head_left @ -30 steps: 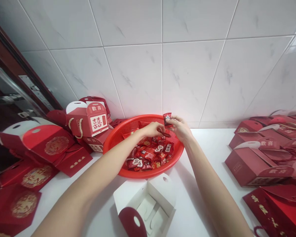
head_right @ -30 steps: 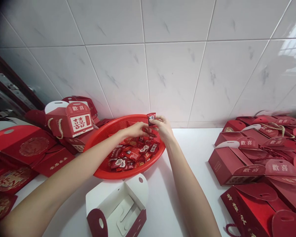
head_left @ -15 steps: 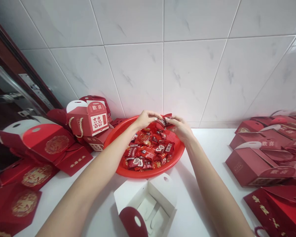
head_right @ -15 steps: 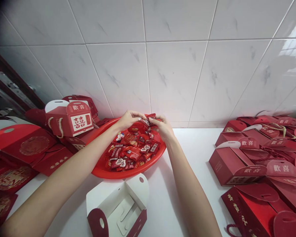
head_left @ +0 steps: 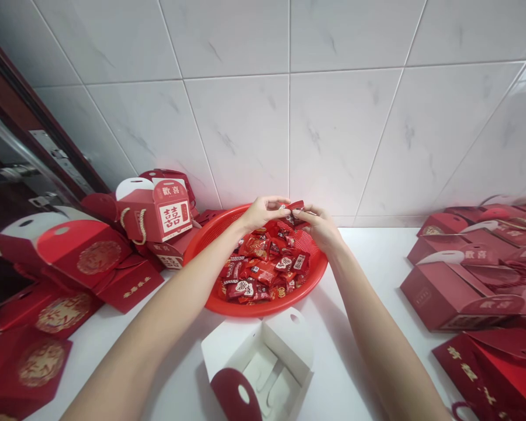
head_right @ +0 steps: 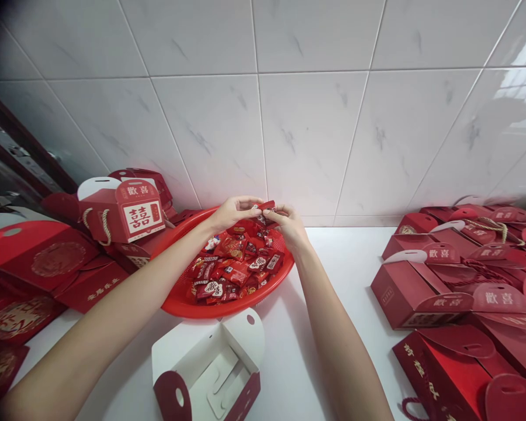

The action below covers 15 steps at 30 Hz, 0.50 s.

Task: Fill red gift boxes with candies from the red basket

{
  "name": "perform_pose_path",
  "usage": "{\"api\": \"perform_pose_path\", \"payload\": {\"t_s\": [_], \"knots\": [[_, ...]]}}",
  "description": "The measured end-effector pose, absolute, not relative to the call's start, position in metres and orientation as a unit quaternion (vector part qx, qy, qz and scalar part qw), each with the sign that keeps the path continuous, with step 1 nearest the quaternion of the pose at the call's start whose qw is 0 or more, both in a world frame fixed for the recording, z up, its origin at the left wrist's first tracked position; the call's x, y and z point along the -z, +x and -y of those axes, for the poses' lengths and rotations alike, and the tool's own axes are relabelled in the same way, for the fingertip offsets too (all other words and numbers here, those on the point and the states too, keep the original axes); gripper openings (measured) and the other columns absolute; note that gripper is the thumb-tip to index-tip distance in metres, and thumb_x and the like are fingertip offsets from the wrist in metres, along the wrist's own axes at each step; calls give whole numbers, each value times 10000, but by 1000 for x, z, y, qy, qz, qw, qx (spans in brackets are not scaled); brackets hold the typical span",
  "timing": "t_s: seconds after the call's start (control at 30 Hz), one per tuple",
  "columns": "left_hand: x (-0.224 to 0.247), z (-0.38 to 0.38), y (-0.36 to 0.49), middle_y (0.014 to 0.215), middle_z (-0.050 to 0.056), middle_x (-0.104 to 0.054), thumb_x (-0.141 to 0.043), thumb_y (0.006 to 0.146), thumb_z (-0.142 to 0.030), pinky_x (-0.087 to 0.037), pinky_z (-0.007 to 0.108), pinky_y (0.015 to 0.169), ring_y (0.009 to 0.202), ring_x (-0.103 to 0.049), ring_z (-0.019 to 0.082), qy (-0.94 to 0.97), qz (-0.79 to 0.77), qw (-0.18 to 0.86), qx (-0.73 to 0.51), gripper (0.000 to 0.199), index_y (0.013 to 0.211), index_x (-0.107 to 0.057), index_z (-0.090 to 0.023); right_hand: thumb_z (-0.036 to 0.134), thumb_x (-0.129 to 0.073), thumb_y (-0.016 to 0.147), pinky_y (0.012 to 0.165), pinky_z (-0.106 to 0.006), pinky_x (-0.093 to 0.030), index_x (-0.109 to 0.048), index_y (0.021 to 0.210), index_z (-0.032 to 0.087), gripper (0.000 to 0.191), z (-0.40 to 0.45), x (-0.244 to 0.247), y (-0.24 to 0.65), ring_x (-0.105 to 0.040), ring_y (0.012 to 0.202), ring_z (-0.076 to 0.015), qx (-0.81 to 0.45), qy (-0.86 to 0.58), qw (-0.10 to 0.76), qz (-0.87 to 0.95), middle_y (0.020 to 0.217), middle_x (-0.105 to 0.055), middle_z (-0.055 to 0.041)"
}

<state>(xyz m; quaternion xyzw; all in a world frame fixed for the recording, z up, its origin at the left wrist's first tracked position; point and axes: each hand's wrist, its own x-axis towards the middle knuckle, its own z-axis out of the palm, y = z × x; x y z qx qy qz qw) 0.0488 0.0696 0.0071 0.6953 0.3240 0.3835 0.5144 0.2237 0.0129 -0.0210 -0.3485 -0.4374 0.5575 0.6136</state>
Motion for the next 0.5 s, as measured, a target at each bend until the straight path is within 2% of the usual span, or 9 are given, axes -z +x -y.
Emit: {"api": "perform_pose_path", "payload": {"t_s": [0.13,0.33,0.5], "knots": [[-6,-70,49,890,61,-789,-939,536,-467,-544,361,876,824,-713,190,706,-318,504,-383,599,1003,-760,-136,368,-906,552,665,-306,-532,-658,752,186,367,-11,21,223,-663,669,-157,-547,-356,604,458,733,-716,-10],[-7,-69,50,837,54,-794,-881,567,-596,-541,362,875,802,-706,198,721,-309,487,-383,531,831,-795,-144,325,-901,595,679,-319,-566,-646,748,181,330,-11,20,221,-675,674,-163,-544,-354,595,474,723,-720,-22],[-7,-71,50,790,45,-784,-869,592,-579,-538,343,831,773,-694,194,738,-309,473,-369,476,787,-795,-152,244,-828,711,651,-289,-578,-686,861,184,215,-6,16,220,-690,693,-157,-558,-389,556,478,777,-737,-25]]}}
